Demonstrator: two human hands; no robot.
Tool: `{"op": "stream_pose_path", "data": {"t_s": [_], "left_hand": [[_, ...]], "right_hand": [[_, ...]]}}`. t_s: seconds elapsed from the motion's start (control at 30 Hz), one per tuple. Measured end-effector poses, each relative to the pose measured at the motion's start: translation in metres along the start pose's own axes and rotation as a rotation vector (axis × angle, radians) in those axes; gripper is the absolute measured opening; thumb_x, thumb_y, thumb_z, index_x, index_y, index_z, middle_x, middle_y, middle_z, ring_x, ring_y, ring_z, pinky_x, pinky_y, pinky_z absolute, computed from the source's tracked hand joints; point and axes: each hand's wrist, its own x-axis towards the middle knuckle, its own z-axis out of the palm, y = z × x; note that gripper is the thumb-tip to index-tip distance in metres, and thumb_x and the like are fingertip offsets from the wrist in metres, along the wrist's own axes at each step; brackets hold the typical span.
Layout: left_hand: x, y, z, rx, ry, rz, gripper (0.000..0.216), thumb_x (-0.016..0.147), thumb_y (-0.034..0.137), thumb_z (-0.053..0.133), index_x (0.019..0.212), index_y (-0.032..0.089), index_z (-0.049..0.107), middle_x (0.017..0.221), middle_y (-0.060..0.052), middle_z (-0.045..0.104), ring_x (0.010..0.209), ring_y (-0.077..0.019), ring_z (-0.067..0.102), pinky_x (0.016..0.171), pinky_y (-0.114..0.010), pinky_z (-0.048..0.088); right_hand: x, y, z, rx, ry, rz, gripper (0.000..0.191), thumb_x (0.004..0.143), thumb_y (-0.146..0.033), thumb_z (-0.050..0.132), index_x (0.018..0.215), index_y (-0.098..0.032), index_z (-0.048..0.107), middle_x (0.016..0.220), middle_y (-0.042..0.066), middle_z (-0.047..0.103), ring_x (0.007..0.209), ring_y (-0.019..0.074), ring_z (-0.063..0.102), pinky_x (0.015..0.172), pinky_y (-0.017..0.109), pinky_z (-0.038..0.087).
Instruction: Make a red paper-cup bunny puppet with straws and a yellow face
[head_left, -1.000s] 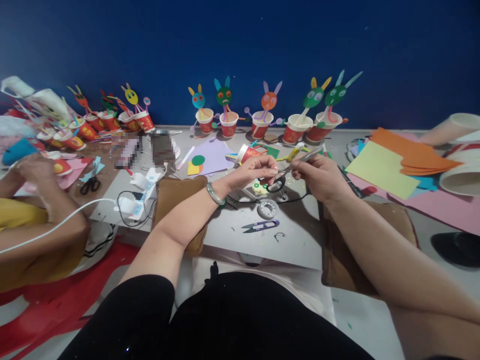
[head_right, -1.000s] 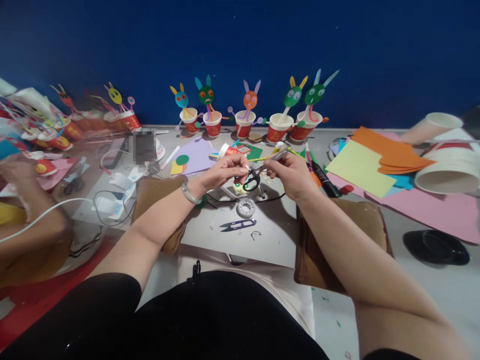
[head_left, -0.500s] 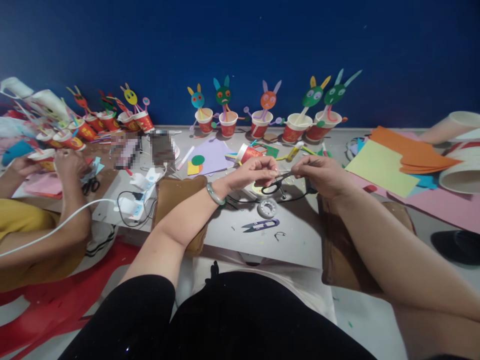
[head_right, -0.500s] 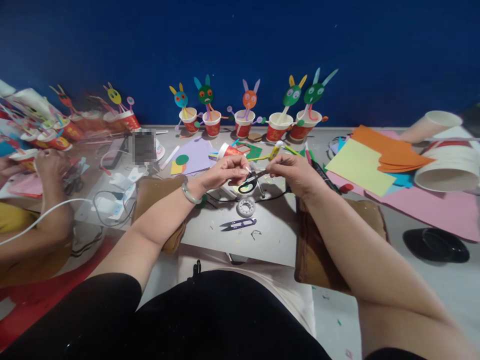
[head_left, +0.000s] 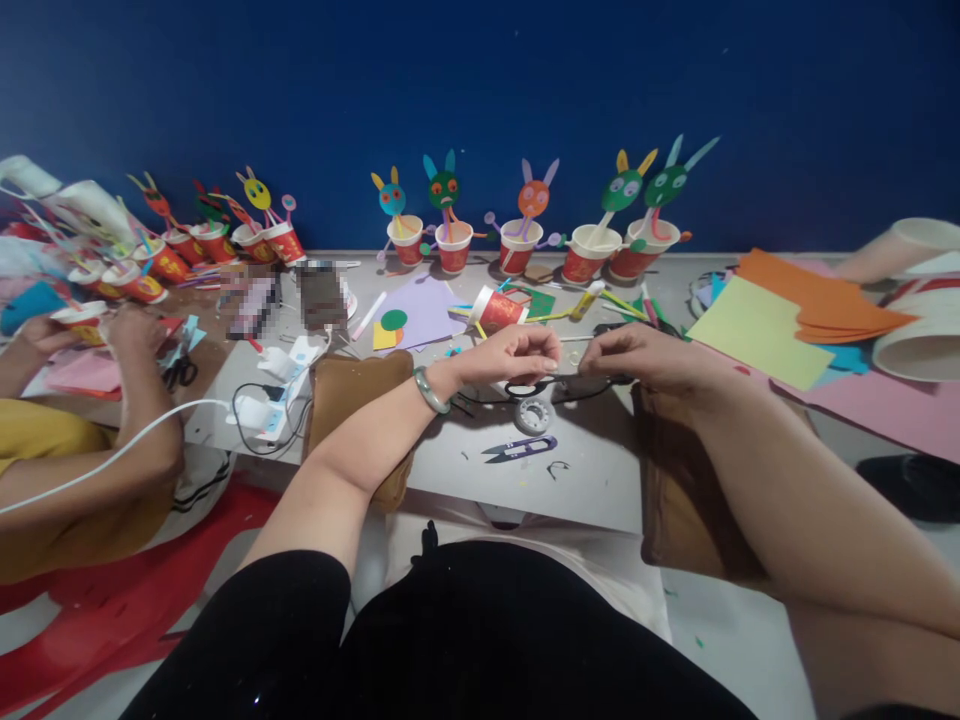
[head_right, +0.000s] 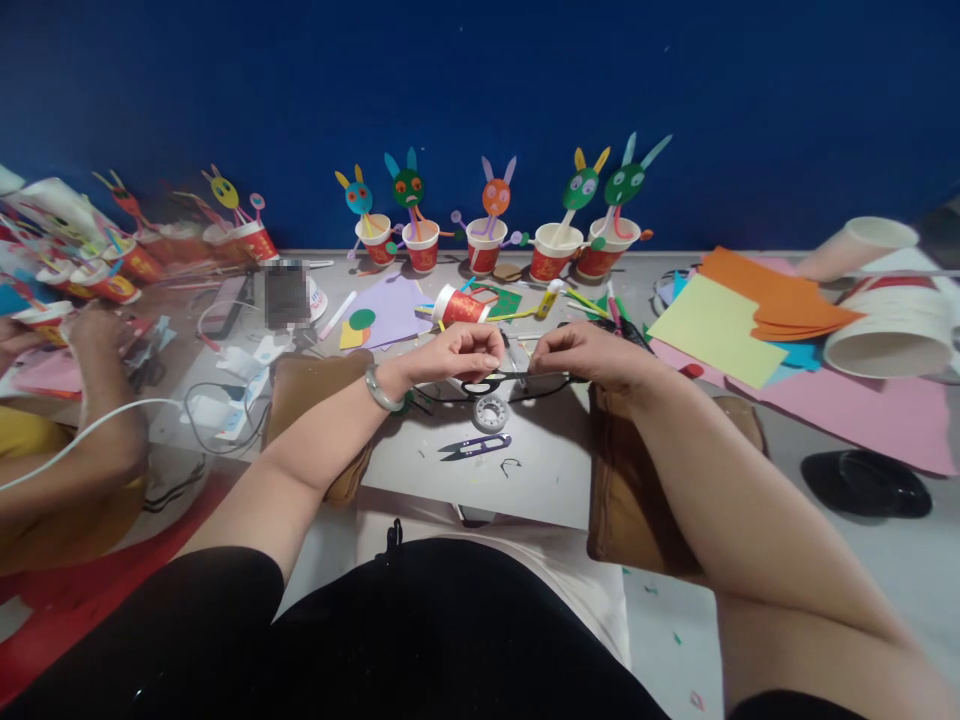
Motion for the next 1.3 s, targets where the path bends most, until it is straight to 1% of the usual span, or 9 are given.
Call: {"op": "stream_pose_path", "data": {"t_s": [0.23,0.5,0.67,0.8,0.93,1.0,1.13,1.23,1.3], "left_hand": [[-0.001,0.004,0.002,0.035,-0.034,0.013,0.062,0.078,0.074,0.094,0.084,0.021,0.061,0.067,0.005,0.054,0.056,-0.0092,0.051,0.057,-0.028,0.039],[-0.002,0.004,0.004,0.031,-0.024,0.025,0.063,0.079,0.076,0.092,0.085,0.022,0.061,0.067,0.006,0.053,0.053,-0.0078,0.049,0.055,-0.027,0.038],[-0.002,0.002,0.003,0.02,-0.015,0.044,0.063,0.08,0.076,0.092,0.086,0.021,0.062,0.067,0.006,0.053,0.053,-0.0066,0.048,0.054,-0.026,0.036],[0.0,-0.004,0.001,-0.008,-0.003,0.076,0.065,0.08,0.076,0.094,0.087,0.02,0.06,0.069,0.007,0.052,0.052,-0.0045,0.045,0.052,-0.024,0.033],[0.002,-0.01,-0.001,-0.012,-0.009,0.108,0.064,0.081,0.072,0.094,0.088,0.02,0.059,0.067,0.008,0.051,0.052,-0.0046,0.045,0.052,-0.023,0.034],[0.002,-0.011,-0.001,-0.015,-0.011,0.11,0.063,0.082,0.071,0.094,0.088,0.019,0.06,0.067,0.008,0.051,0.053,-0.0044,0.045,0.053,-0.023,0.034],[0.003,-0.011,-0.002,-0.002,-0.01,0.106,0.061,0.081,0.069,0.096,0.088,0.019,0.061,0.067,0.008,0.053,0.053,-0.0043,0.044,0.052,-0.023,0.033],[0.002,-0.009,-0.003,-0.012,0.0,0.117,0.06,0.082,0.068,0.095,0.088,0.019,0.061,0.066,0.008,0.052,0.052,-0.0043,0.043,0.051,-0.023,0.031],[0.002,-0.006,-0.005,-0.028,0.025,0.127,0.06,0.082,0.068,0.095,0.086,0.02,0.06,0.064,0.009,0.049,0.051,-0.0038,0.042,0.05,-0.022,0.03]], "right_hand": [[-0.006,-0.003,0.005,0.073,-0.123,0.021,0.043,0.058,-0.065,0.094,0.062,-0.026,0.078,0.072,0.005,0.075,0.08,0.0258,0.067,0.084,0.04,0.052],[-0.005,0.003,0.008,0.103,-0.111,0.031,0.049,0.055,-0.07,0.097,0.06,-0.026,0.076,0.071,0.003,0.075,0.078,0.0243,0.065,0.083,0.039,0.053],[-0.003,0.008,0.009,0.163,-0.169,0.049,0.05,0.066,-0.071,0.095,0.065,-0.024,0.076,0.076,0.006,0.078,0.08,0.024,0.067,0.087,0.039,0.054],[0.002,0.02,0.008,0.292,-0.207,0.054,0.052,0.065,-0.068,0.1,0.066,-0.022,0.074,0.071,0.005,0.073,0.071,0.0189,0.06,0.078,0.036,0.051],[0.005,0.033,0.009,0.432,-0.263,0.053,0.053,0.066,-0.065,0.104,0.07,-0.021,0.074,0.07,0.004,0.071,0.069,0.0171,0.057,0.074,0.034,0.048],[0.005,0.035,0.011,0.494,-0.234,0.064,0.052,0.068,-0.061,0.106,0.071,-0.021,0.073,0.071,0.005,0.072,0.07,0.0169,0.057,0.074,0.034,0.047],[0.008,0.036,0.015,0.598,-0.063,0.145,0.042,0.067,-0.039,0.108,0.072,-0.018,0.072,0.069,0.006,0.071,0.07,0.0171,0.058,0.071,0.031,0.048],[0.014,0.04,0.011,0.652,0.075,0.171,0.029,0.077,-0.025,0.096,0.072,-0.02,0.068,0.065,0.004,0.066,0.068,0.0158,0.056,0.067,0.028,0.049],[0.018,0.043,0.005,0.69,0.188,0.182,0.028,0.084,-0.021,0.088,0.071,-0.021,0.063,0.062,0.001,0.061,0.064,0.0143,0.051,0.063,0.027,0.047]]}}
